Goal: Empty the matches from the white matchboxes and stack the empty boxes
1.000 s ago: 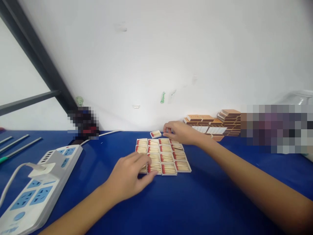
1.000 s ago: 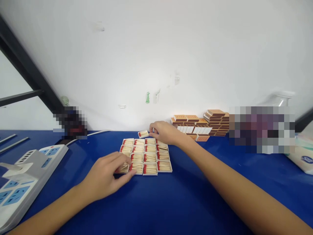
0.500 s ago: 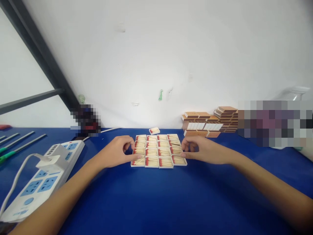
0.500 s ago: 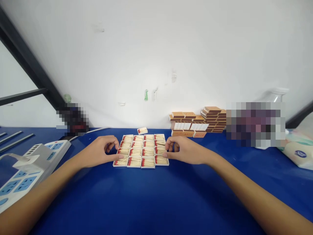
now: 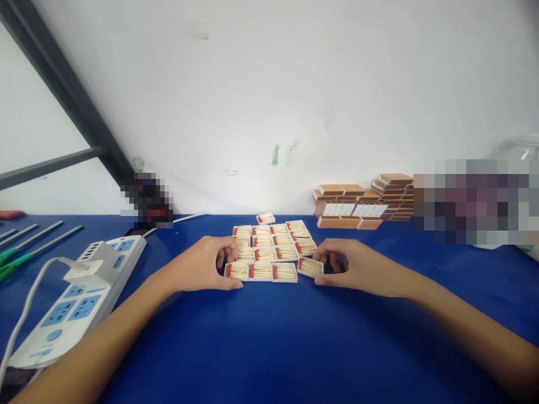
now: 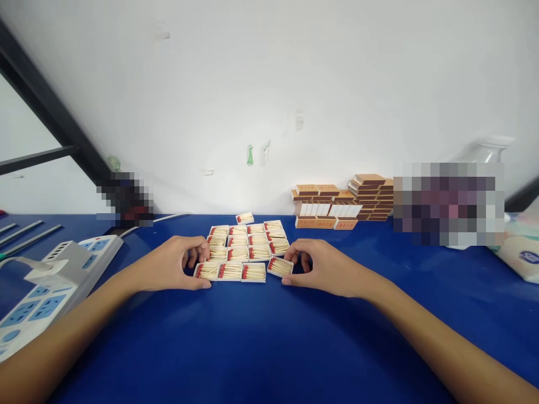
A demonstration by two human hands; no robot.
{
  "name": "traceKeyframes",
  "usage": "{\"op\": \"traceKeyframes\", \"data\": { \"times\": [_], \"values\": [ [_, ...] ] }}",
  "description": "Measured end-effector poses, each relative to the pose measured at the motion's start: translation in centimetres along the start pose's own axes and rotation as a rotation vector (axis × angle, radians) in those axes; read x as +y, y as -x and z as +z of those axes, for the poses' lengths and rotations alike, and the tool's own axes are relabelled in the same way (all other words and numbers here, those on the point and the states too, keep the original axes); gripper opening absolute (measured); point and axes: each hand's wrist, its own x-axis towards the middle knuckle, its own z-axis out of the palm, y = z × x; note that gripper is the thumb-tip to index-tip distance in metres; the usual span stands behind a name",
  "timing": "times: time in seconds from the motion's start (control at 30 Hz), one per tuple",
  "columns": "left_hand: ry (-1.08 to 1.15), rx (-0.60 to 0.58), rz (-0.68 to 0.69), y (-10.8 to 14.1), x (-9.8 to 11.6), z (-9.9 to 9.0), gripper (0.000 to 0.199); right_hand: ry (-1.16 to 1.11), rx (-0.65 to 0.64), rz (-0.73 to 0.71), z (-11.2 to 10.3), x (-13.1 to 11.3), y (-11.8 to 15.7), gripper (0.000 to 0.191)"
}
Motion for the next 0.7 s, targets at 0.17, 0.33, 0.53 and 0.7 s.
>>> {"op": "traceKeyframes", "data": {
  "times": [0.17, 0.33, 0.53, 0.7],
  "values": [
    [0.014, -0.014, 0.034, 0.1, 0.0, -0.4, 0.04, 0.011, 0.005, 0.017, 0.0, 0.1, 0.2, 0.043],
    [-0.09, 0.042, 0.038, 0.2, 0.0, -0.7, 0.044, -0.007, 0.042, 0.023, 0.1, 0.5, 0.1, 0.039],
    [-0.168, 0.035, 0.096, 0.2, 0.0, -0.9, 0.044, 0.001, 0.064, -0.076, 0.2, 0.9, 0.2, 0.043],
    [-0.136, 0.07, 0.157, 0.1, 0.4, -0.2, 0.043, 0.117, 0.142, -0.136, 0.7, 1.1, 0.3, 0.031]
  ]
}}
